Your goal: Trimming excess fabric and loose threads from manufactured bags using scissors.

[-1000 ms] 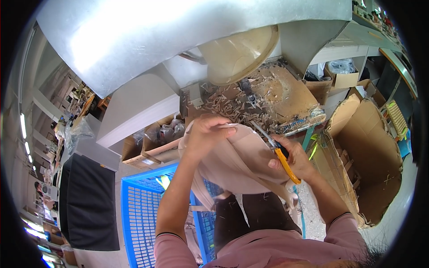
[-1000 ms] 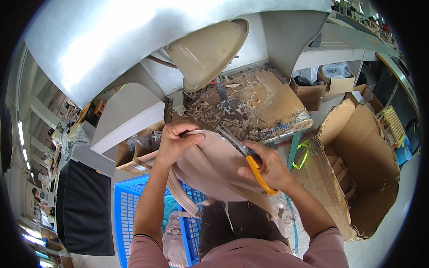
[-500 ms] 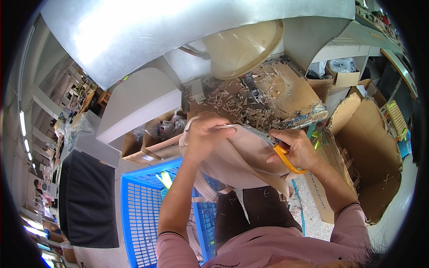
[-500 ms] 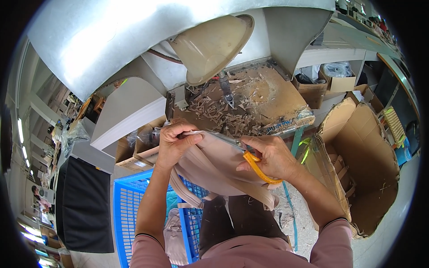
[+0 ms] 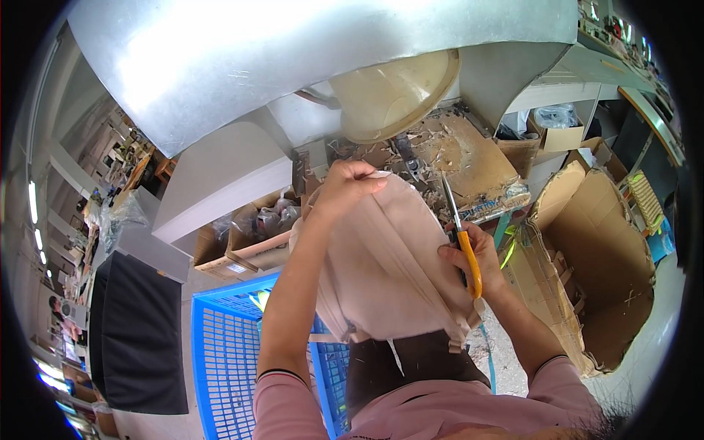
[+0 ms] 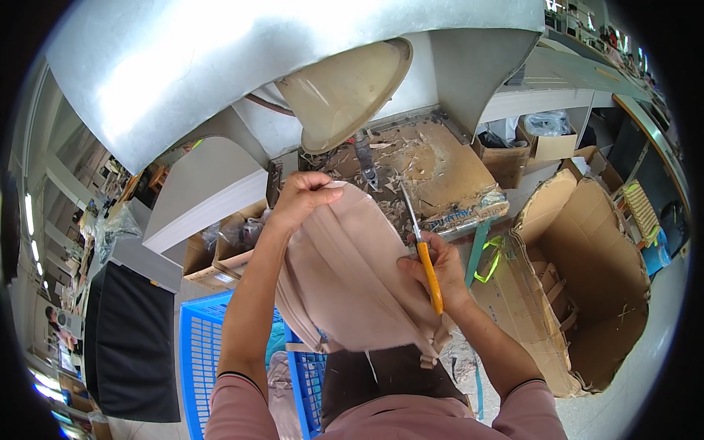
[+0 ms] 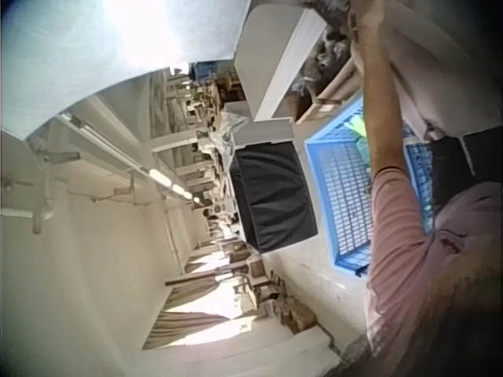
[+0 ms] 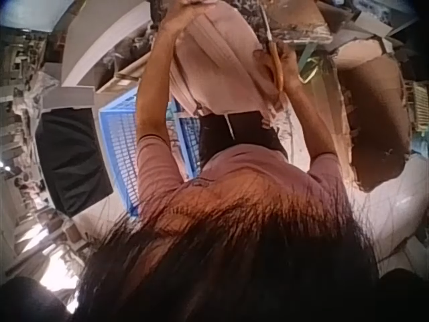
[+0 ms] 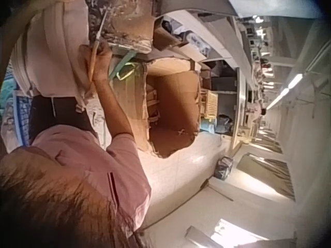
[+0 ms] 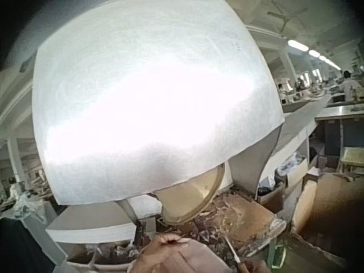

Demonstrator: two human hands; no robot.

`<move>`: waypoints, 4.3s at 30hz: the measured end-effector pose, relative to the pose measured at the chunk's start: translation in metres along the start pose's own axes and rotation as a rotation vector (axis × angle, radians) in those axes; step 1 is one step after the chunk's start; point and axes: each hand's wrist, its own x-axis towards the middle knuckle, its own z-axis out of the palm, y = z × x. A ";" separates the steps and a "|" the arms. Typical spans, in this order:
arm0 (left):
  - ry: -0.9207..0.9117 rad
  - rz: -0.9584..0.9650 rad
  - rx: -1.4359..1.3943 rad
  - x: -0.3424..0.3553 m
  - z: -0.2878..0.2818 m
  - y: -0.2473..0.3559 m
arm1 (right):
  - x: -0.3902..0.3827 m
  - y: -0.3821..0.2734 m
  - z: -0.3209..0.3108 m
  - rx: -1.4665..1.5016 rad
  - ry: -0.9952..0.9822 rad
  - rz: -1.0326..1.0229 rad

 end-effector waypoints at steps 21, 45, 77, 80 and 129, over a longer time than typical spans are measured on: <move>-0.085 -0.050 -0.053 0.019 0.011 -0.005 | -0.017 -0.001 0.006 0.160 0.159 -0.001; 0.374 0.144 -0.368 -0.156 0.000 0.021 | -0.060 -0.032 0.000 -0.644 -0.322 -0.457; 0.559 0.277 -0.407 -0.195 -0.020 -0.023 | -0.068 -0.018 -0.004 -0.811 -0.609 -0.426; 0.582 0.262 -0.404 -0.198 -0.022 -0.025 | -0.069 -0.011 0.001 -0.795 -0.552 -0.518; 0.779 0.170 -0.376 -0.252 -0.060 -0.076 | -0.113 0.043 -0.064 -0.257 -0.281 0.093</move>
